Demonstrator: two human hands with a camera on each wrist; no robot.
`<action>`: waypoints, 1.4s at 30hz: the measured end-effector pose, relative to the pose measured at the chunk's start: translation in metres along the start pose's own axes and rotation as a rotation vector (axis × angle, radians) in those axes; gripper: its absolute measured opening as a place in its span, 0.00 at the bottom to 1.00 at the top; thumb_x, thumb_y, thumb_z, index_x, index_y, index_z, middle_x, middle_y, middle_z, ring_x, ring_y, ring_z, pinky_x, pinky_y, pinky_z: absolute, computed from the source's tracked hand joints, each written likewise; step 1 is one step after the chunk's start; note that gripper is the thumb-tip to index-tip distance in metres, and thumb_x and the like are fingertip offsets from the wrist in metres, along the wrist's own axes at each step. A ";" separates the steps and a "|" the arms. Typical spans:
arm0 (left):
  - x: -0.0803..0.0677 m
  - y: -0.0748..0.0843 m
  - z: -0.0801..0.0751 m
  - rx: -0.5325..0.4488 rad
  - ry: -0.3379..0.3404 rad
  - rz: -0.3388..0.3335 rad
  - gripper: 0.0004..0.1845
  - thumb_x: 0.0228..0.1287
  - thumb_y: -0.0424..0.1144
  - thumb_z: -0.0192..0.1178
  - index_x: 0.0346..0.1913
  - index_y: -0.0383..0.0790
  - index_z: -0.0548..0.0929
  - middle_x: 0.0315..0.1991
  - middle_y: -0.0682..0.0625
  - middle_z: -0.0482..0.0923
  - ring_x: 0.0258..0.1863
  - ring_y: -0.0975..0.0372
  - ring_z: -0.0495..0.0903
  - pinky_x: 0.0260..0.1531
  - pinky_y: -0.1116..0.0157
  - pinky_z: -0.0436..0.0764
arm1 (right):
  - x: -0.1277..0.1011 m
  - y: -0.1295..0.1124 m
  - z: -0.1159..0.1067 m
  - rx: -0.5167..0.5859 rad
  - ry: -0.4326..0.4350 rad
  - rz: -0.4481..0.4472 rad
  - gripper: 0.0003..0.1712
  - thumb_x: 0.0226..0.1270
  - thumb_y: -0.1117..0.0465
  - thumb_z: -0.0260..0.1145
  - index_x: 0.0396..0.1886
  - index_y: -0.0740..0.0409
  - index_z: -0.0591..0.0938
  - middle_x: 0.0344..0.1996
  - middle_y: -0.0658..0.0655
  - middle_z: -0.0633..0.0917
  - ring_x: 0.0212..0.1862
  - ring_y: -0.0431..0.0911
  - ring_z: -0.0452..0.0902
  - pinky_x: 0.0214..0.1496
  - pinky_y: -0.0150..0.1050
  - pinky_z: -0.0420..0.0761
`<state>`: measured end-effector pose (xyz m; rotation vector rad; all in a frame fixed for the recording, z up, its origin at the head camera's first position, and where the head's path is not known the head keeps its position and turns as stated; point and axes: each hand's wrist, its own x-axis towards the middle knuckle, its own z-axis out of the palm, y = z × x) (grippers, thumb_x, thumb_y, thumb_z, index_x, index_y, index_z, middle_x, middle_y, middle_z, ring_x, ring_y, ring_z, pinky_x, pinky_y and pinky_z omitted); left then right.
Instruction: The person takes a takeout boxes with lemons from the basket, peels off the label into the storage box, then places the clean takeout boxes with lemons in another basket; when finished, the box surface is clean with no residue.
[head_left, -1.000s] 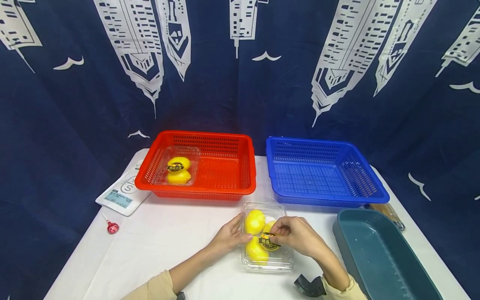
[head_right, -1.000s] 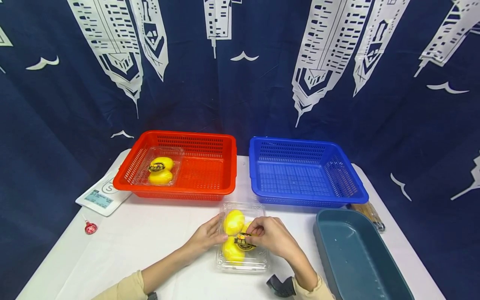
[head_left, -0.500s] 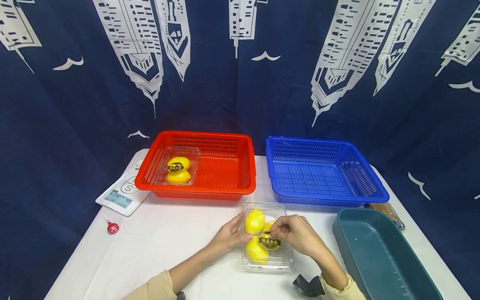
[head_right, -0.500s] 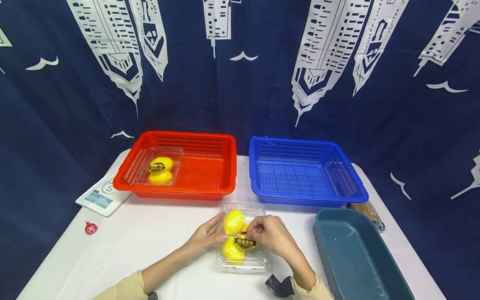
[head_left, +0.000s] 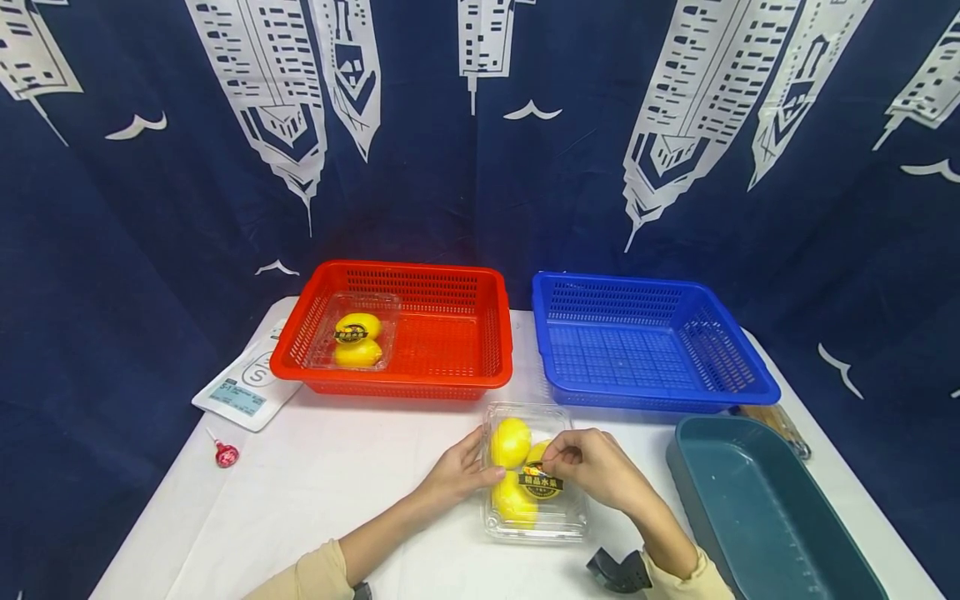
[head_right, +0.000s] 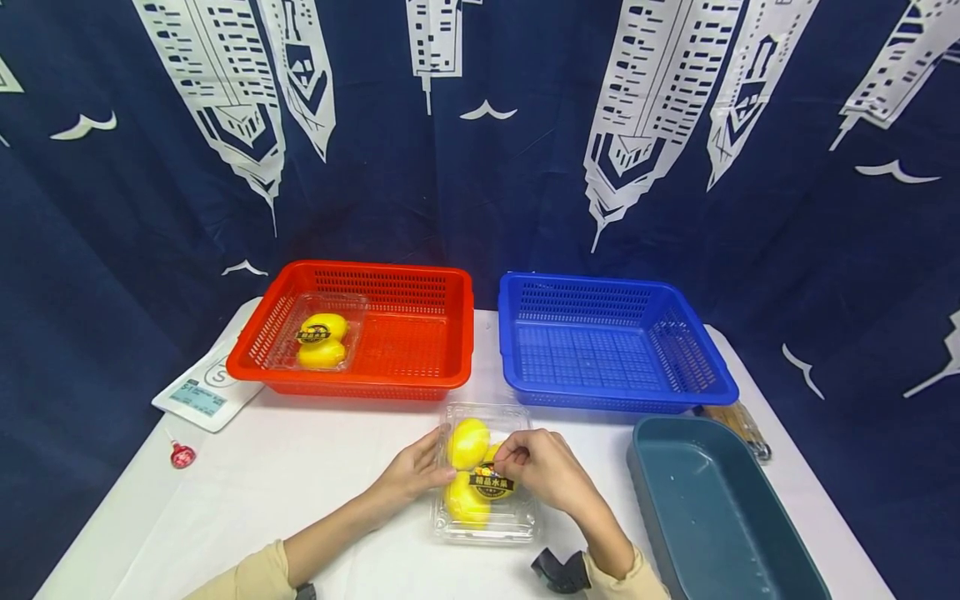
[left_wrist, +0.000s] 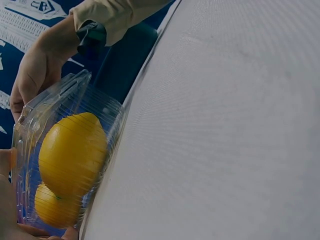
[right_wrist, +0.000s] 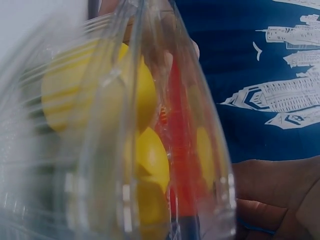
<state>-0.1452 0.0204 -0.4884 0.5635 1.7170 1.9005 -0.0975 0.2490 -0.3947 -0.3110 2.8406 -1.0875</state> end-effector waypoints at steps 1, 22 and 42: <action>0.000 0.000 0.000 0.000 -0.001 0.001 0.49 0.63 0.43 0.64 0.76 0.28 0.45 0.78 0.36 0.43 0.75 0.42 0.52 0.72 0.54 0.60 | 0.000 0.000 0.000 0.005 -0.002 -0.002 0.02 0.57 0.63 0.71 0.27 0.53 0.85 0.22 0.46 0.83 0.25 0.32 0.73 0.29 0.27 0.76; 0.001 0.004 0.001 0.002 -0.009 0.018 0.49 0.64 0.43 0.63 0.75 0.25 0.43 0.77 0.33 0.42 0.75 0.41 0.50 0.71 0.54 0.60 | 0.000 0.005 -0.005 0.139 -0.049 -0.002 0.03 0.58 0.63 0.70 0.29 0.60 0.85 0.24 0.51 0.84 0.27 0.34 0.75 0.30 0.28 0.79; 0.000 0.001 0.000 -0.019 -0.003 0.009 0.49 0.63 0.41 0.64 0.76 0.27 0.44 0.77 0.34 0.44 0.74 0.41 0.53 0.70 0.55 0.63 | -0.001 0.009 -0.008 0.284 -0.114 -0.001 0.07 0.59 0.65 0.69 0.32 0.66 0.84 0.26 0.56 0.84 0.28 0.35 0.75 0.32 0.28 0.79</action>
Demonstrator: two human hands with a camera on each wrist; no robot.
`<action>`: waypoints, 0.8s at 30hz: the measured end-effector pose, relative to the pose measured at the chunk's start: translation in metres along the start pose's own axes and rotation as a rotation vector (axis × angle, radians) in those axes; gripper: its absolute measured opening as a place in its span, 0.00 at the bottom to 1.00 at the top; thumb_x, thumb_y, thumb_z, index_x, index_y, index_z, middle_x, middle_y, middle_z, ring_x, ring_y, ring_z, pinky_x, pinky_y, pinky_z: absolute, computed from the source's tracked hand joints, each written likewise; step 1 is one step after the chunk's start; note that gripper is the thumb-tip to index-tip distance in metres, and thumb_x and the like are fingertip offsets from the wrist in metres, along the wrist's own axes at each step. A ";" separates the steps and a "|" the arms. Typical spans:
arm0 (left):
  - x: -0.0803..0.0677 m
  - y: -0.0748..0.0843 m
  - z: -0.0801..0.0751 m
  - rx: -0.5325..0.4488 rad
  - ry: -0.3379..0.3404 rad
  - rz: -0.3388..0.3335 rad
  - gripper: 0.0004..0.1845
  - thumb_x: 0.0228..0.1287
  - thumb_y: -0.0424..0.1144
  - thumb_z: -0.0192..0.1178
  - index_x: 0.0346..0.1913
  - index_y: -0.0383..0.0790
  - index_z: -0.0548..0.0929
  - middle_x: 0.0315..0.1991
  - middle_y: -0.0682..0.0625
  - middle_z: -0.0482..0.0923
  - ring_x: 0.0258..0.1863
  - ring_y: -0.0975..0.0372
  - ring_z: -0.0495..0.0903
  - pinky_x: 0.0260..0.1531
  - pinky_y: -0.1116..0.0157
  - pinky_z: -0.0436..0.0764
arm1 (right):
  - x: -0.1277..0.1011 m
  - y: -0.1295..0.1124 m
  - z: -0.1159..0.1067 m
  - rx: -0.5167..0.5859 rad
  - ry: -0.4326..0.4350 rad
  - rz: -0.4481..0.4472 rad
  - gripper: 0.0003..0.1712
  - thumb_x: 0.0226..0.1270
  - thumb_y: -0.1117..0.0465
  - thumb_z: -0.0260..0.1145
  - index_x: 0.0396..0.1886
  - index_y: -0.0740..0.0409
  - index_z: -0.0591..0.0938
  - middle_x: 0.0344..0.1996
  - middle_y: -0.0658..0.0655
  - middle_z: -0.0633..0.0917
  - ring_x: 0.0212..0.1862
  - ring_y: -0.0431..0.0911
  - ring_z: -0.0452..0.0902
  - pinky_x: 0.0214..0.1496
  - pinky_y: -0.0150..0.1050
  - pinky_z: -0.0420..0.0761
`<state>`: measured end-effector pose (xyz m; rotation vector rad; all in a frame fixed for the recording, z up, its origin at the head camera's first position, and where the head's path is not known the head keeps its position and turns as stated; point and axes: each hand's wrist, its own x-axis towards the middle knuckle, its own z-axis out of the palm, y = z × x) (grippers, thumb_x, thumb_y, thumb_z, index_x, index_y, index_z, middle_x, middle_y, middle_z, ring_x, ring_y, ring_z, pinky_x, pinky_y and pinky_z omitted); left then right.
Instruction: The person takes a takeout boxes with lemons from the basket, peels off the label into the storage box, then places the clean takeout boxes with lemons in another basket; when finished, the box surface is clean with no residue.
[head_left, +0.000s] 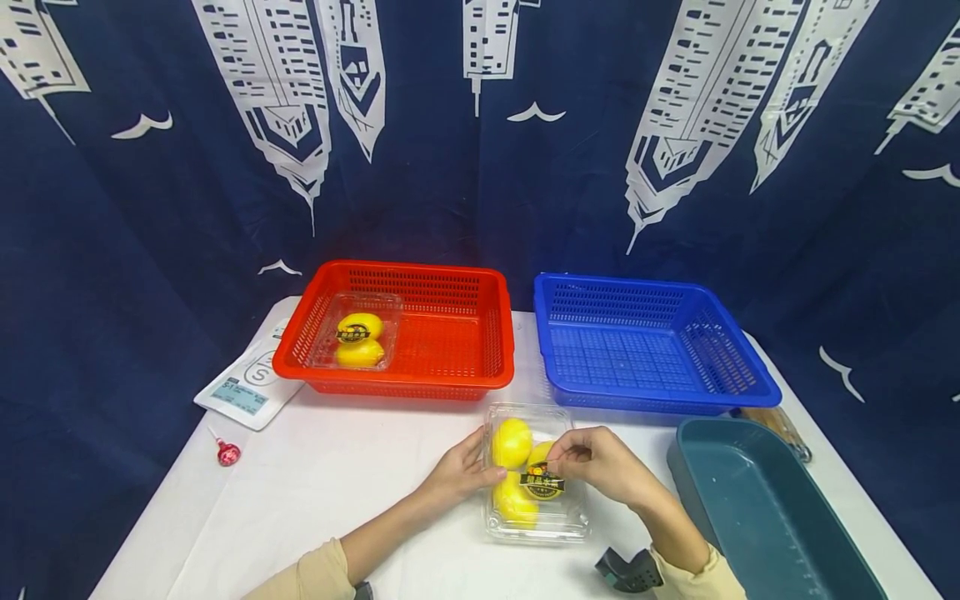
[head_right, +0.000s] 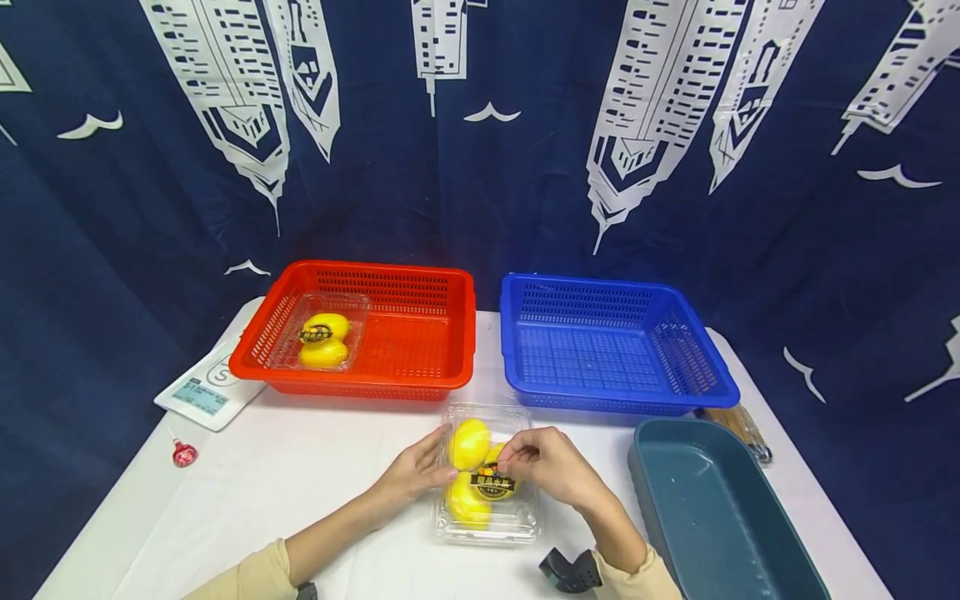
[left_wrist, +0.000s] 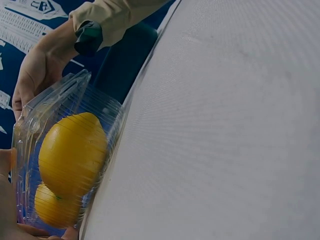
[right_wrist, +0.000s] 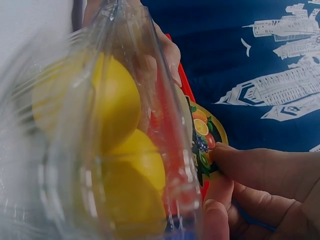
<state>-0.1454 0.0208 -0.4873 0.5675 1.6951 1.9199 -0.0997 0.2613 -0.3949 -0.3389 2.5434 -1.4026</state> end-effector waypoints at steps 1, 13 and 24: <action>0.000 0.000 0.000 0.001 0.002 -0.002 0.49 0.63 0.42 0.64 0.76 0.27 0.44 0.77 0.34 0.44 0.74 0.41 0.53 0.70 0.55 0.63 | 0.000 0.001 0.000 0.001 -0.003 0.000 0.07 0.59 0.65 0.69 0.32 0.66 0.84 0.27 0.56 0.84 0.28 0.35 0.75 0.32 0.28 0.79; -0.001 -0.001 0.000 -0.010 0.000 0.001 0.50 0.63 0.43 0.65 0.75 0.27 0.45 0.77 0.33 0.44 0.74 0.41 0.54 0.69 0.56 0.65 | -0.001 0.001 -0.003 0.065 -0.031 0.014 0.08 0.59 0.67 0.69 0.33 0.70 0.83 0.29 0.59 0.85 0.29 0.37 0.77 0.34 0.29 0.80; -0.001 0.001 0.000 -0.007 0.002 -0.001 0.49 0.63 0.42 0.64 0.76 0.27 0.45 0.77 0.34 0.44 0.74 0.41 0.54 0.70 0.55 0.64 | -0.001 0.002 -0.005 0.087 -0.041 0.015 0.08 0.59 0.68 0.68 0.34 0.71 0.83 0.29 0.58 0.85 0.30 0.36 0.78 0.35 0.28 0.80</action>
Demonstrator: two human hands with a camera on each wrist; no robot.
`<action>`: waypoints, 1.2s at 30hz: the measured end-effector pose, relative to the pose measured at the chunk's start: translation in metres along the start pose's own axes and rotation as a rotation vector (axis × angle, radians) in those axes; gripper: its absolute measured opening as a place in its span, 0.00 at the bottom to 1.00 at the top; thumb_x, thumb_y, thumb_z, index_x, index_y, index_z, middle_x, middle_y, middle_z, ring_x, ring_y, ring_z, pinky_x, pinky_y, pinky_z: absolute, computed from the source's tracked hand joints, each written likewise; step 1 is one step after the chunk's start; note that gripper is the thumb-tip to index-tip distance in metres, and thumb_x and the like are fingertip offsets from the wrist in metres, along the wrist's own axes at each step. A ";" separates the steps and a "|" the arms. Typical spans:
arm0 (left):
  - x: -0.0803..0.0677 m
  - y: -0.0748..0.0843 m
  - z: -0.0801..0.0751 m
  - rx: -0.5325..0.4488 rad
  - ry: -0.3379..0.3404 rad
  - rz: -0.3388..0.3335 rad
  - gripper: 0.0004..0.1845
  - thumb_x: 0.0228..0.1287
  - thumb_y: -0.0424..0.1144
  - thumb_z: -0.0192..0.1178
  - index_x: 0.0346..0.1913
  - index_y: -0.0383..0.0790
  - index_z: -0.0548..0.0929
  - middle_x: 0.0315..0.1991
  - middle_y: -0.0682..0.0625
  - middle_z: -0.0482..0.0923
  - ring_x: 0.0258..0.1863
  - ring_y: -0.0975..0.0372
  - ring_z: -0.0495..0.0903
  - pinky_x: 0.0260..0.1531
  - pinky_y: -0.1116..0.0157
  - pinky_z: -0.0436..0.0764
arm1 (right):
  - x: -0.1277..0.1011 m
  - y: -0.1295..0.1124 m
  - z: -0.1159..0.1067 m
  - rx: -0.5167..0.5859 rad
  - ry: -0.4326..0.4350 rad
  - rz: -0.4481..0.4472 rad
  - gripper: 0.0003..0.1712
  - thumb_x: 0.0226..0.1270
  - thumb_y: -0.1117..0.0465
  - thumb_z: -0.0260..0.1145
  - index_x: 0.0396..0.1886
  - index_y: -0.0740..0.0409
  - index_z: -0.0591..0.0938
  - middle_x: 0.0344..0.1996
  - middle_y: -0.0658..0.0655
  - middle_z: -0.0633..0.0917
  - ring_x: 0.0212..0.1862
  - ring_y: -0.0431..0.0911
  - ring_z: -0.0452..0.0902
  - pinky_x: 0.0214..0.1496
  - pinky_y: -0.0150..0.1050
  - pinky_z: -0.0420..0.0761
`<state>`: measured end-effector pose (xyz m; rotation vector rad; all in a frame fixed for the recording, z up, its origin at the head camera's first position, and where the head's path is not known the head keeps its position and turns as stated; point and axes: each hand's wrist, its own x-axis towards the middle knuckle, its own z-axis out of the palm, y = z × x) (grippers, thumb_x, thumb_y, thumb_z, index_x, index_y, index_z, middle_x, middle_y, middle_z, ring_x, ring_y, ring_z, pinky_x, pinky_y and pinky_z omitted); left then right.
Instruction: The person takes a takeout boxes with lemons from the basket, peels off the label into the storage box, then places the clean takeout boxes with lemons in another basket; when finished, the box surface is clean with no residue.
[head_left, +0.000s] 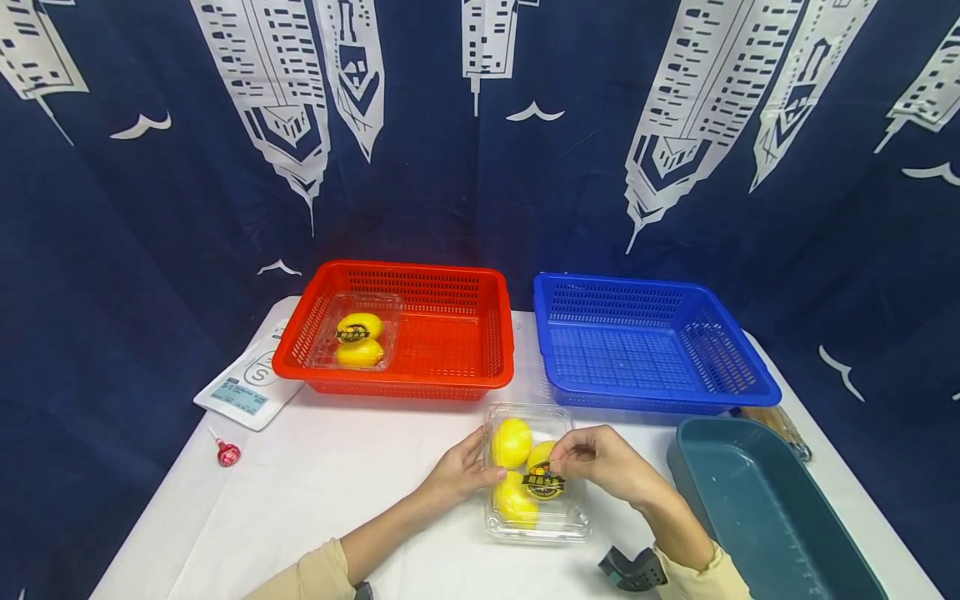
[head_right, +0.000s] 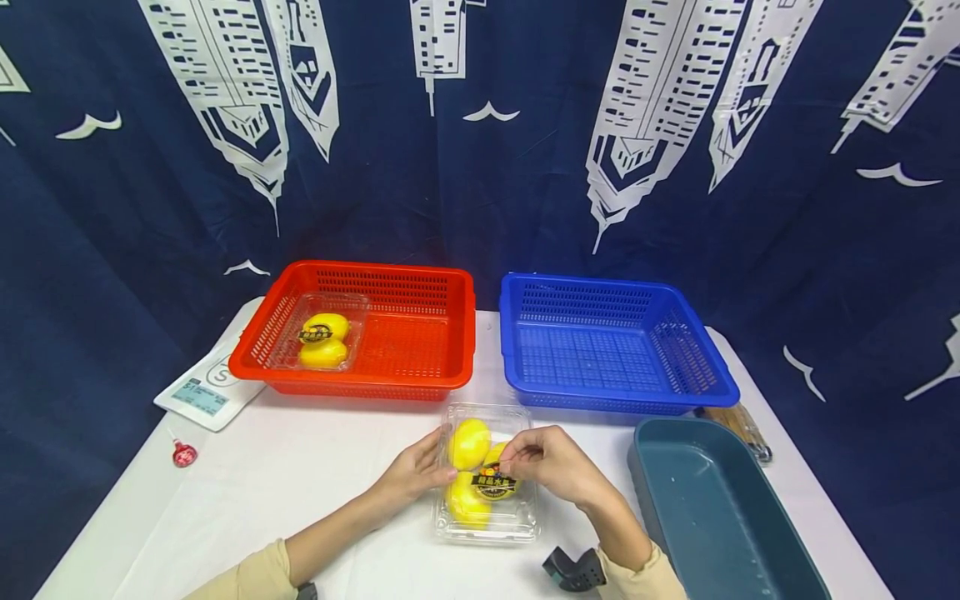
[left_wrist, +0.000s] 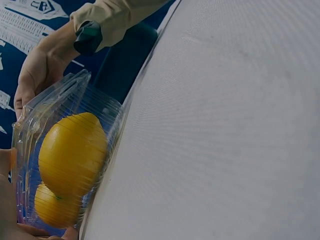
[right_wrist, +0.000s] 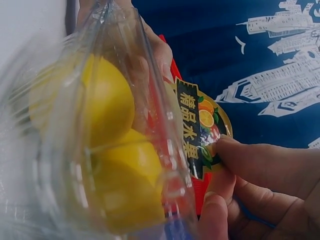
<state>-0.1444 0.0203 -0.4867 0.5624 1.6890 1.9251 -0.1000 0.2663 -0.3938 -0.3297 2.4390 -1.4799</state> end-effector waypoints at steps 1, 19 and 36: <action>0.000 0.000 0.000 0.002 0.000 0.001 0.49 0.63 0.43 0.64 0.76 0.27 0.45 0.77 0.33 0.44 0.74 0.41 0.54 0.70 0.55 0.64 | 0.000 0.000 0.000 0.003 0.000 0.003 0.08 0.59 0.67 0.68 0.34 0.71 0.83 0.29 0.57 0.86 0.30 0.36 0.78 0.35 0.28 0.80; -0.001 0.000 -0.001 0.012 0.011 -0.001 0.49 0.63 0.42 0.64 0.76 0.27 0.45 0.77 0.34 0.43 0.75 0.41 0.52 0.70 0.54 0.62 | 0.000 0.005 -0.013 0.033 0.033 0.039 0.14 0.61 0.65 0.67 0.41 0.73 0.82 0.30 0.51 0.84 0.34 0.37 0.78 0.40 0.30 0.80; 0.000 -0.002 -0.002 0.046 0.016 -0.003 0.50 0.62 0.44 0.65 0.75 0.26 0.46 0.77 0.33 0.43 0.75 0.40 0.49 0.72 0.51 0.57 | -0.034 -0.008 -0.065 -0.097 0.102 0.084 0.16 0.63 0.60 0.68 0.40 0.72 0.81 0.32 0.59 0.87 0.32 0.36 0.81 0.37 0.32 0.82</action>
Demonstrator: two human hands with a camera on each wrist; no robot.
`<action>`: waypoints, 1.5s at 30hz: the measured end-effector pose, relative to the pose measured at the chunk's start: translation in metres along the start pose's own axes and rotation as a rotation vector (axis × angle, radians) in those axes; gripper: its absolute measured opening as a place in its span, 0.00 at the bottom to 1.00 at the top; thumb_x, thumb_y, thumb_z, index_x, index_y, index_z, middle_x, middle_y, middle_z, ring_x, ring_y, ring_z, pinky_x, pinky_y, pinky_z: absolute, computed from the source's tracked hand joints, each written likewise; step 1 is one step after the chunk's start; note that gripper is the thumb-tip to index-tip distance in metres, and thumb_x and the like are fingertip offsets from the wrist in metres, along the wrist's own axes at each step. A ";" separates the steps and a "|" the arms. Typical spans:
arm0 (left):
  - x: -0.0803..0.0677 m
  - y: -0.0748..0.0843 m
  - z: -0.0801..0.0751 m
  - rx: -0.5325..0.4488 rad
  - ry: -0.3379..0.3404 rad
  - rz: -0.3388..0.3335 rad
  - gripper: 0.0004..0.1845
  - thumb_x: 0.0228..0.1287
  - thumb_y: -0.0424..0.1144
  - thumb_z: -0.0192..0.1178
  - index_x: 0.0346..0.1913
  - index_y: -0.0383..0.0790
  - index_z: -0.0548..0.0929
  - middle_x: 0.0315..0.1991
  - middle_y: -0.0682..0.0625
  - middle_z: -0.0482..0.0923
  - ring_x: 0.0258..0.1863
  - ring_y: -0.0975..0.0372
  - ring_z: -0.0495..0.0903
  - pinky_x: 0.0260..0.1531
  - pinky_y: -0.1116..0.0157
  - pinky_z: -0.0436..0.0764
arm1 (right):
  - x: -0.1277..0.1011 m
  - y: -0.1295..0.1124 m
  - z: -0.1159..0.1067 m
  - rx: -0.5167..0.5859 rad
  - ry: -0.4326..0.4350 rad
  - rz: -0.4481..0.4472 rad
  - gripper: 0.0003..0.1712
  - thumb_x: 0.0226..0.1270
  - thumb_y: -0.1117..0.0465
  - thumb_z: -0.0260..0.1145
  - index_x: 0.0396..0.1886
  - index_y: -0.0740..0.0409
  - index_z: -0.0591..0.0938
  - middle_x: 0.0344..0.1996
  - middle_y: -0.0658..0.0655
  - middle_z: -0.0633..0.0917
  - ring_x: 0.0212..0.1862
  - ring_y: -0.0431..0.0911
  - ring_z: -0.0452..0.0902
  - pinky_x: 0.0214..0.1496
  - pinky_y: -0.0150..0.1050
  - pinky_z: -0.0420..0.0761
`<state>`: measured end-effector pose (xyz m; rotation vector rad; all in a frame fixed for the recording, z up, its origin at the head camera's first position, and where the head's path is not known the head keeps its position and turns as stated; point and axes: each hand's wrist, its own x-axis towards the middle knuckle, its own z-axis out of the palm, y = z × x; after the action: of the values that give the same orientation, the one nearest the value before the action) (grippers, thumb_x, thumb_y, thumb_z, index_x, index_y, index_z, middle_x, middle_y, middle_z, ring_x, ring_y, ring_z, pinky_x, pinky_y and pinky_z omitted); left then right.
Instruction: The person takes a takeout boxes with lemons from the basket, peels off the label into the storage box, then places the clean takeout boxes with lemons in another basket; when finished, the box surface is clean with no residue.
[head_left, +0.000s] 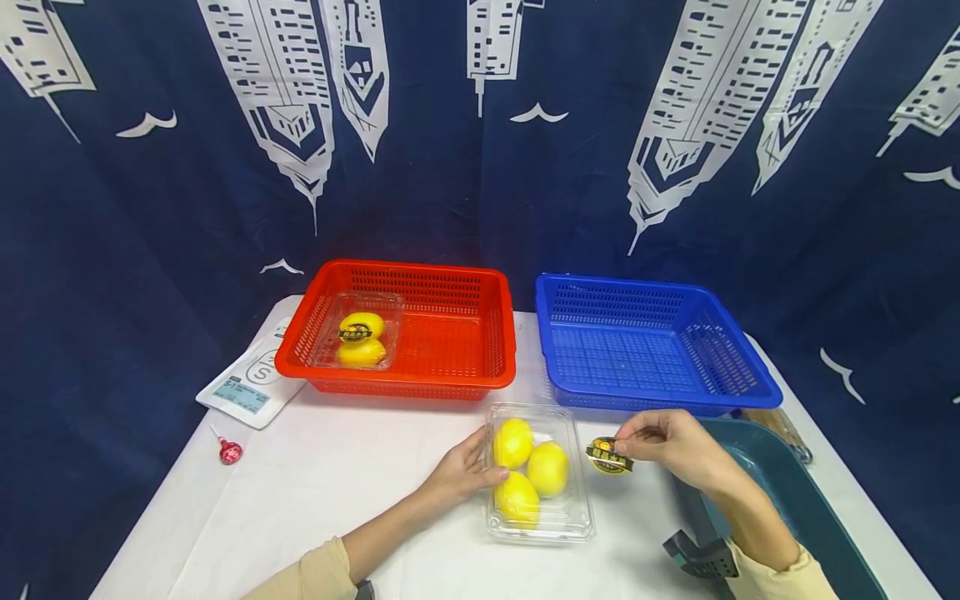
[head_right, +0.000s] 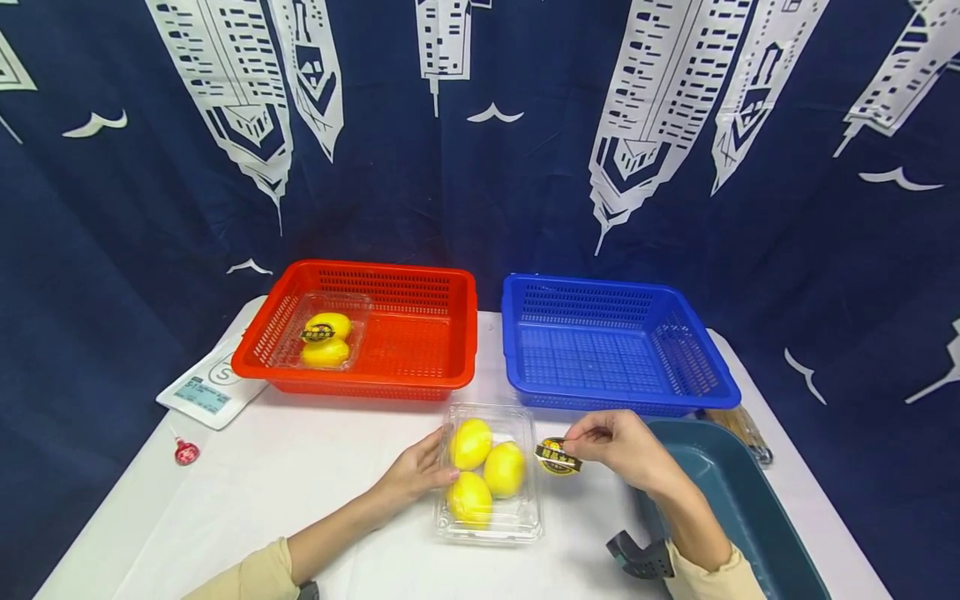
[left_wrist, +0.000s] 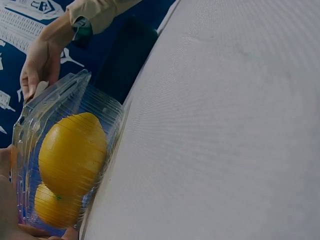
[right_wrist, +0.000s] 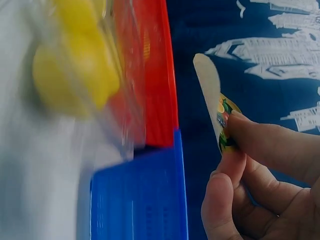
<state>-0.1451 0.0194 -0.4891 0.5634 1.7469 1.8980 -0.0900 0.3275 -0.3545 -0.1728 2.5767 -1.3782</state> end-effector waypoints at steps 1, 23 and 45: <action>0.000 0.000 0.000 0.003 0.001 -0.002 0.50 0.62 0.44 0.65 0.75 0.26 0.46 0.77 0.33 0.43 0.75 0.40 0.49 0.72 0.51 0.57 | -0.002 0.001 -0.004 -0.017 0.004 0.008 0.16 0.63 0.60 0.68 0.40 0.71 0.82 0.33 0.59 0.87 0.33 0.36 0.81 0.37 0.31 0.82; -0.001 0.004 0.002 0.010 0.010 -0.020 0.52 0.61 0.46 0.67 0.75 0.26 0.45 0.77 0.33 0.43 0.75 0.39 0.50 0.72 0.51 0.58 | -0.029 0.063 -0.092 -0.459 0.216 0.087 0.11 0.63 0.58 0.69 0.35 0.64 0.84 0.27 0.49 0.87 0.28 0.30 0.75 0.29 0.29 0.75; 0.000 0.005 0.001 0.009 -0.001 -0.029 0.51 0.62 0.44 0.65 0.75 0.25 0.45 0.77 0.32 0.42 0.74 0.39 0.50 0.72 0.51 0.59 | -0.026 0.136 -0.103 -0.696 0.341 0.031 0.08 0.47 0.65 0.76 0.27 0.60 0.84 0.20 0.48 0.84 0.23 0.27 0.68 0.25 0.32 0.68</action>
<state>-0.1446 0.0201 -0.4836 0.5401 1.7543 1.8705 -0.0901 0.4914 -0.4084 0.0017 3.2255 -0.4715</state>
